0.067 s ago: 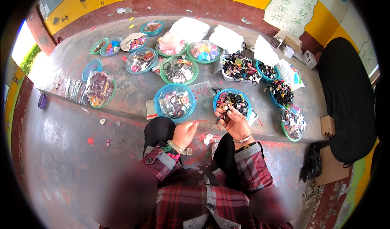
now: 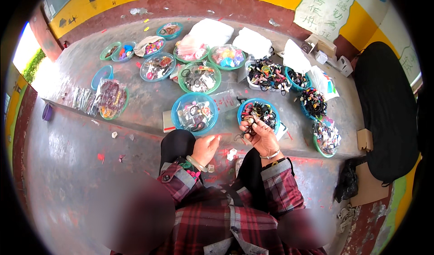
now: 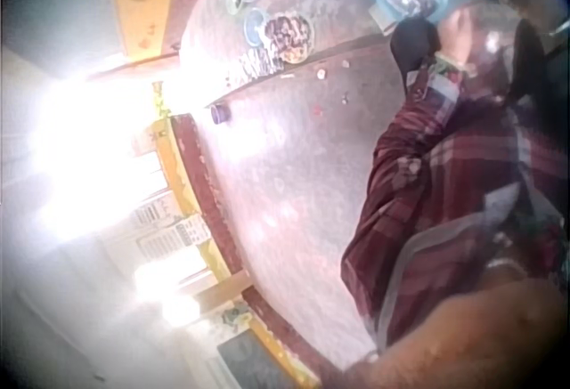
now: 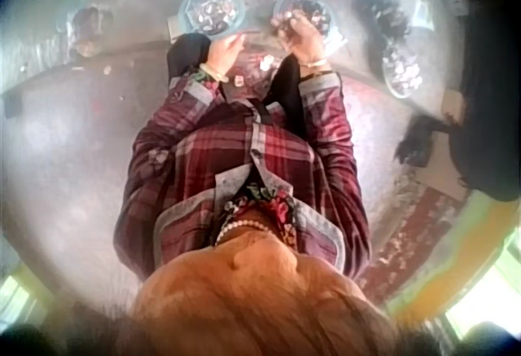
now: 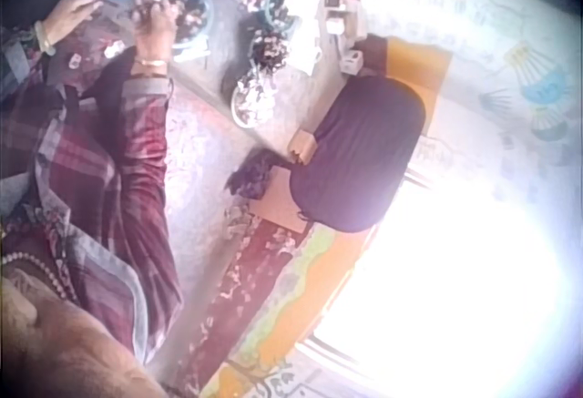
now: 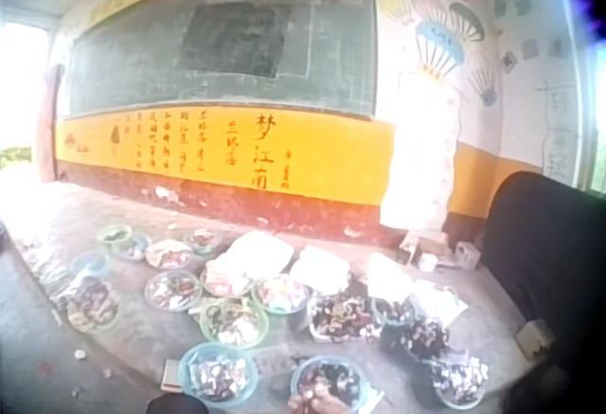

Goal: The person sits on the floor and repeatedly picks small hair accessories from blue bowls, places them into clear plastic bags, and sets the filled bags aside. The person handles the items one at a time, occasionally adjusting the bags and reaching for more accessories from the bowls.

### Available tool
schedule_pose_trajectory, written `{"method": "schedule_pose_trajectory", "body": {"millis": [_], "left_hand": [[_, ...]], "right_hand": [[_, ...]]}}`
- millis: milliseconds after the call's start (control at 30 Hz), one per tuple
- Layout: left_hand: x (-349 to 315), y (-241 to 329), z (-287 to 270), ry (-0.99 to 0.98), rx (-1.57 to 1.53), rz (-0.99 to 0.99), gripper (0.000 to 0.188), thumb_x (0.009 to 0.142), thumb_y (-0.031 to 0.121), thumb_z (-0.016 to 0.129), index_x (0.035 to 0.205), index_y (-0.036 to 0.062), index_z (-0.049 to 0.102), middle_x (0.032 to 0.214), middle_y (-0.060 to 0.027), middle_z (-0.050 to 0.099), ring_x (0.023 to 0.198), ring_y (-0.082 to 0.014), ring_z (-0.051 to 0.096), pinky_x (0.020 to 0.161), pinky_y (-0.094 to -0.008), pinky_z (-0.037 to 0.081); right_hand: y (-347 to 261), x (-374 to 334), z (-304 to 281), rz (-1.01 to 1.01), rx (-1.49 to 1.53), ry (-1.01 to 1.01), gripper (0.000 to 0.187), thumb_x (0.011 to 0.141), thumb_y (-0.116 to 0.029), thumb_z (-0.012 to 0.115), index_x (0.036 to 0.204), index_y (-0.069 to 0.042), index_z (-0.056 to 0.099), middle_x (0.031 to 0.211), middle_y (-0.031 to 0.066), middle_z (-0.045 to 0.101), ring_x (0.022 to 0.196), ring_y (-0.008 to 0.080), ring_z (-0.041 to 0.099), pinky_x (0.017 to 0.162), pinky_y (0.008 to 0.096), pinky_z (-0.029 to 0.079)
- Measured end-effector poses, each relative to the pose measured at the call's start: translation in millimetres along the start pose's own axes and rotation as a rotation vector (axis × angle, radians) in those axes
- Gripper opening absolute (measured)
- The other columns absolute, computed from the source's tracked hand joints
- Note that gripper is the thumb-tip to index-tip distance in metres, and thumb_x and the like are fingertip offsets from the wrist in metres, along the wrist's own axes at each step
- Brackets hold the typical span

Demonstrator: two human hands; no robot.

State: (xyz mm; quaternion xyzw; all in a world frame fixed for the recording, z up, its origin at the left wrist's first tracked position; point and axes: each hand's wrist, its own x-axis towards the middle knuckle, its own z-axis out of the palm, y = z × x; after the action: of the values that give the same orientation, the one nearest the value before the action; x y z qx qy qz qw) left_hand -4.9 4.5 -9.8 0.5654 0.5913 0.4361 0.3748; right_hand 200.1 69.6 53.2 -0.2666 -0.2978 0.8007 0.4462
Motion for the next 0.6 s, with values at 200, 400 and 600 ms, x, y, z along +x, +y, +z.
{"method": "schedule_pose_trajectory", "body": {"millis": [200,400,600], "left_hand": [[-0.9,-3.8,-0.7,-0.013,-0.060,-0.042,0.026,0.088,0.018,0.052,0.094,-0.0052,0.061,0.076,-0.0089,0.063,0.066,-0.0099,0.059,0.059,-0.0248,0.051],[-0.4,-10.6,5.2,-0.014,-0.031,0.062,0.022,0.088,0.017,0.052,0.092,-0.0029,0.061,0.072,-0.0090,0.062,0.063,-0.0110,0.059,0.056,-0.0249,0.049],[-2.3,1.7,1.7,-0.004,0.120,0.198,0.017,0.086,0.014,0.054,0.091,-0.0005,0.061,0.071,-0.0136,0.061,0.061,-0.0190,0.061,0.053,-0.0283,0.046]], "right_hand": [[1.8,-3.9,-6.5,-0.013,-0.410,0.024,0.024,0.087,-0.006,0.050,0.111,-0.004,0.053,0.088,0.0062,0.064,0.068,0.0105,0.059,0.057,0.0189,0.041],[14.4,-3.6,-5.7,-0.045,-0.680,-0.005,0.023,0.081,-0.003,0.058,0.104,0.001,0.059,0.081,0.0024,0.063,0.059,0.0048,0.053,0.053,0.0163,0.042],[23.3,-8.8,8.8,-0.139,-1.065,-0.114,0.025,0.079,0.000,0.059,0.104,-0.002,0.060,0.079,-0.0002,0.061,0.060,0.0033,0.052,0.052,0.0197,0.043]]}}
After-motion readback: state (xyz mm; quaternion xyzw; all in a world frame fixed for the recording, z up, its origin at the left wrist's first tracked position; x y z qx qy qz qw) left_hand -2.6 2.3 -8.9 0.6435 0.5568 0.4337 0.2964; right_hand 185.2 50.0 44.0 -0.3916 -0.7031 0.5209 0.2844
